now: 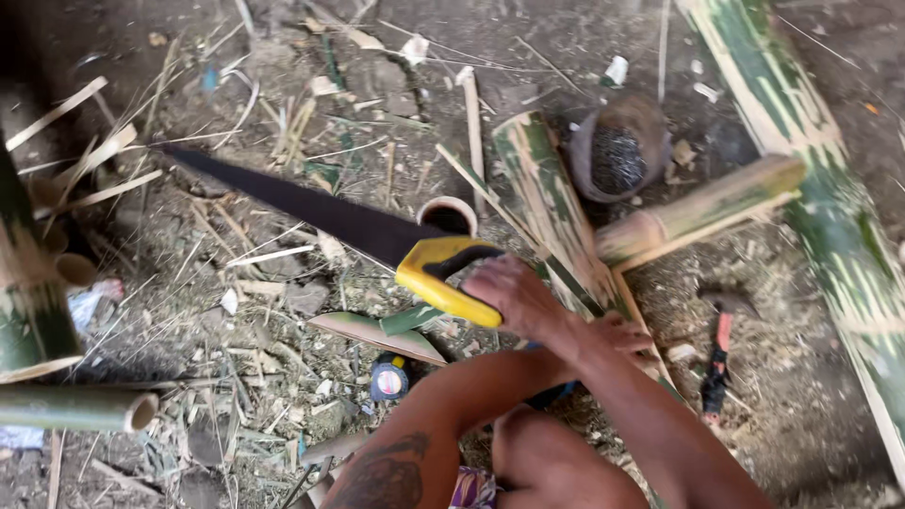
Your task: The person cuts a bamboo pole with a hand saw, then uses a hammer and nails to attach bamboo slats to a rectangular bamboo frame. The person repeatedly hammers nails into the frame and adjusts bamboo pieces to secure them.
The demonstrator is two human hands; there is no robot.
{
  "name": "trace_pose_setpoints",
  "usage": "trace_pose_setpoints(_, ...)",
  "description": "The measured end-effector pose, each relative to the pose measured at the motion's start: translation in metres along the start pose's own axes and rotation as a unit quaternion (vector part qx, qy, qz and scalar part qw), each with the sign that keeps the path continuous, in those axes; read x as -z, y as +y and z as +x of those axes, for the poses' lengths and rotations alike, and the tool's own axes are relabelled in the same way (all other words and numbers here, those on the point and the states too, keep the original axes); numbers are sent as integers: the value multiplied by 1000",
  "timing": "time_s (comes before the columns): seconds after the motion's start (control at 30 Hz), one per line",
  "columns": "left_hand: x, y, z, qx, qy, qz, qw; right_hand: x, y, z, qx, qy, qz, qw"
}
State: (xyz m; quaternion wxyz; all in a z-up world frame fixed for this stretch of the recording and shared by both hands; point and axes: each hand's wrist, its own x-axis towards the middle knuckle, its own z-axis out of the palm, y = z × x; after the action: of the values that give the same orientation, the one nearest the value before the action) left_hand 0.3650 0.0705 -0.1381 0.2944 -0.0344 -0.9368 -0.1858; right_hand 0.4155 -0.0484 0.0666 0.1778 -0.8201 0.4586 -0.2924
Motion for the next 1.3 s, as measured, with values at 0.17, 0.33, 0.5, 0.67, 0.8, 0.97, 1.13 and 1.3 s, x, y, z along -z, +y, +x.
trace_pose_setpoints(0.17, 36, -1, 9, -36, -314, 10, 949, -47, -3, 29, -7, -140, 6, 990)
trace_pose_setpoints(0.33, 31, 5, 9, 10, -193, -15, 981, -29, -5, 31, 30, -97, -142, 985)
trace_pose_setpoints(0.5, 33, 8, 14, 49, -76, -2, 996, 37, 22, -55, -189, 36, 26, 981)
trace_pose_setpoints(0.67, 75, 9, 51, 43, -306, -26, 951, 99, 76, -269, -494, 351, -78, 791)
trace_pose_setpoints(0.8, 89, 12, 74, 15, -359, -25, 933, 62, 100, -411, -726, 202, -142, 642)
trace_pose_setpoints(0.97, 85, 17, 74, -26, -417, -44, 907, 3, 112, -453, -707, 123, -150, 680)
trace_pose_setpoints(1.13, 78, 42, 65, -68, -407, -88, 907, 38, 111, -438, -804, -5, -93, 588)
trace_pose_setpoints(1.3, 63, 68, 73, -90, -429, -118, 891, 88, 77, -408, -822, 82, 11, 563)
